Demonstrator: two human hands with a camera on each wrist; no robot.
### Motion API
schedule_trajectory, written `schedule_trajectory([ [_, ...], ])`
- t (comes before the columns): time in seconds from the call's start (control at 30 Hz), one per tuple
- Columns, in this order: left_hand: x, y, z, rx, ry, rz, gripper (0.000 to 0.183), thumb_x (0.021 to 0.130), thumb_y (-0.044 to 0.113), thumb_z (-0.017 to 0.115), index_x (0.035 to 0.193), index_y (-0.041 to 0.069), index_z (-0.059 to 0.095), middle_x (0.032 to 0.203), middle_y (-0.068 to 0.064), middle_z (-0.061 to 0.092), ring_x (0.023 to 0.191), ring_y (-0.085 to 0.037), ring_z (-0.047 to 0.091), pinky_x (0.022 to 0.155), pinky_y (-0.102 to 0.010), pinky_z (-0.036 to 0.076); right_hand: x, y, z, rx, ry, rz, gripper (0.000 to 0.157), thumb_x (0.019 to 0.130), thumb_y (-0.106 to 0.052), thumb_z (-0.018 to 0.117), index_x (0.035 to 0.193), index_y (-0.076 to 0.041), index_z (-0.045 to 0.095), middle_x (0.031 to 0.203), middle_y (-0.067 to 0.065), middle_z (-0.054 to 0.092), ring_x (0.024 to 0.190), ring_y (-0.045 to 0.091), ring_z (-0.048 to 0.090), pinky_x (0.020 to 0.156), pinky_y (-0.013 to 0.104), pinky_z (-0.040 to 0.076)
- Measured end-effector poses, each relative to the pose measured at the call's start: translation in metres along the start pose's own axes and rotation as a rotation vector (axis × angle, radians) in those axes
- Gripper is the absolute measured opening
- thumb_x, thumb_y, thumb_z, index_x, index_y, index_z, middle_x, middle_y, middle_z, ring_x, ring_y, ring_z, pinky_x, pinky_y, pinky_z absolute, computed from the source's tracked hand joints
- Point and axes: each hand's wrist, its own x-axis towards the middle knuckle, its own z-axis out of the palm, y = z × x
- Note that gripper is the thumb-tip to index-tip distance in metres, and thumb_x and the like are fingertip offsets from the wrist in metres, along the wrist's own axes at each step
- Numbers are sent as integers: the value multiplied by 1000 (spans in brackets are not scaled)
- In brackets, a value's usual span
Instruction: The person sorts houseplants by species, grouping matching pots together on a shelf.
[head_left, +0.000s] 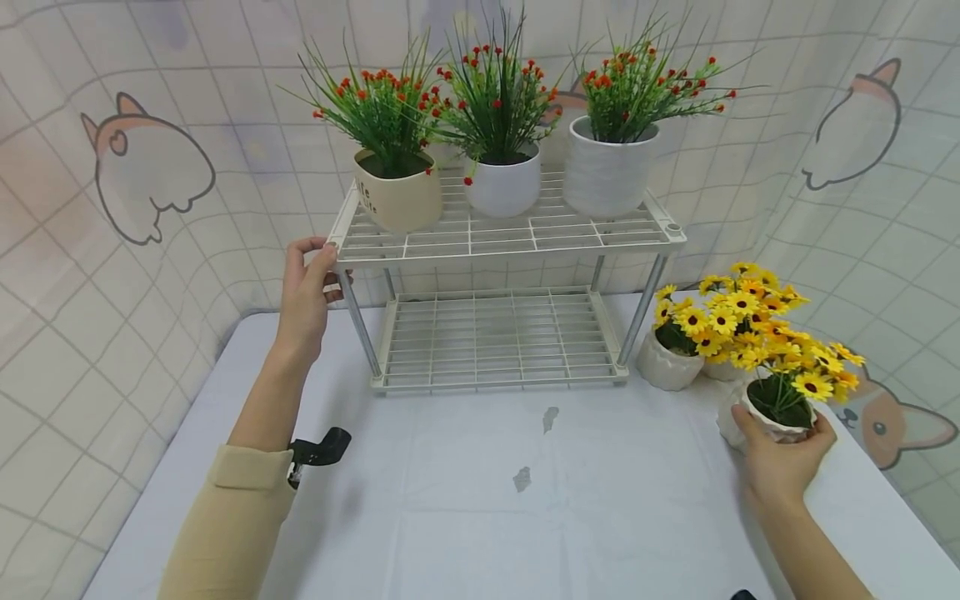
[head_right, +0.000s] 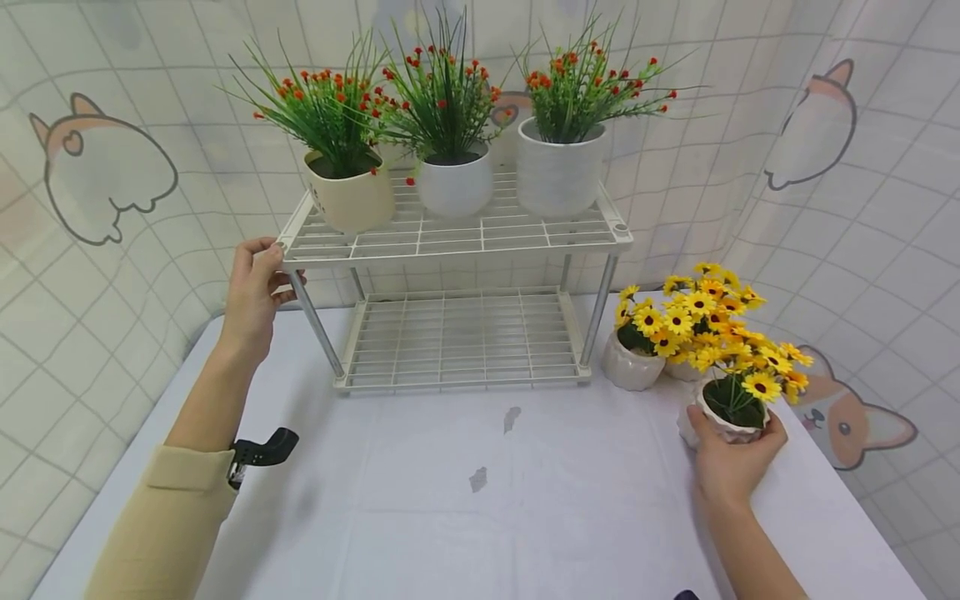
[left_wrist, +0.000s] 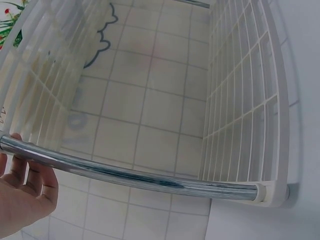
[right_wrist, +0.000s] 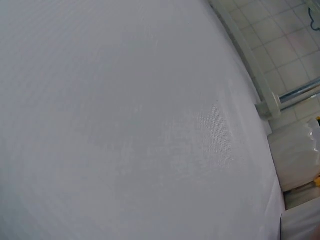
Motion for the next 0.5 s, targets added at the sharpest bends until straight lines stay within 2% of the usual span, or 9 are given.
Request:
schedule_trajectory([
  [0.3,0,-1,0,3,4,4,32,109,38,45,134,20,40,104,-8,57,95,-18,53,84,-36,39,0,1,1,10,22,12,99,87,-18,84,154,-23,12,166,4,12,150,8,16,115,17,16],
  [0.5,0,0,0,4,7,1,32,108,38,45,134,20,40,103,-7,57,95,-18,54,84,-36,39,-11,3,5,0,25,31,101,86,-20,85,155,-22,11,166,2,11,150,8,14,116,18,15],
])
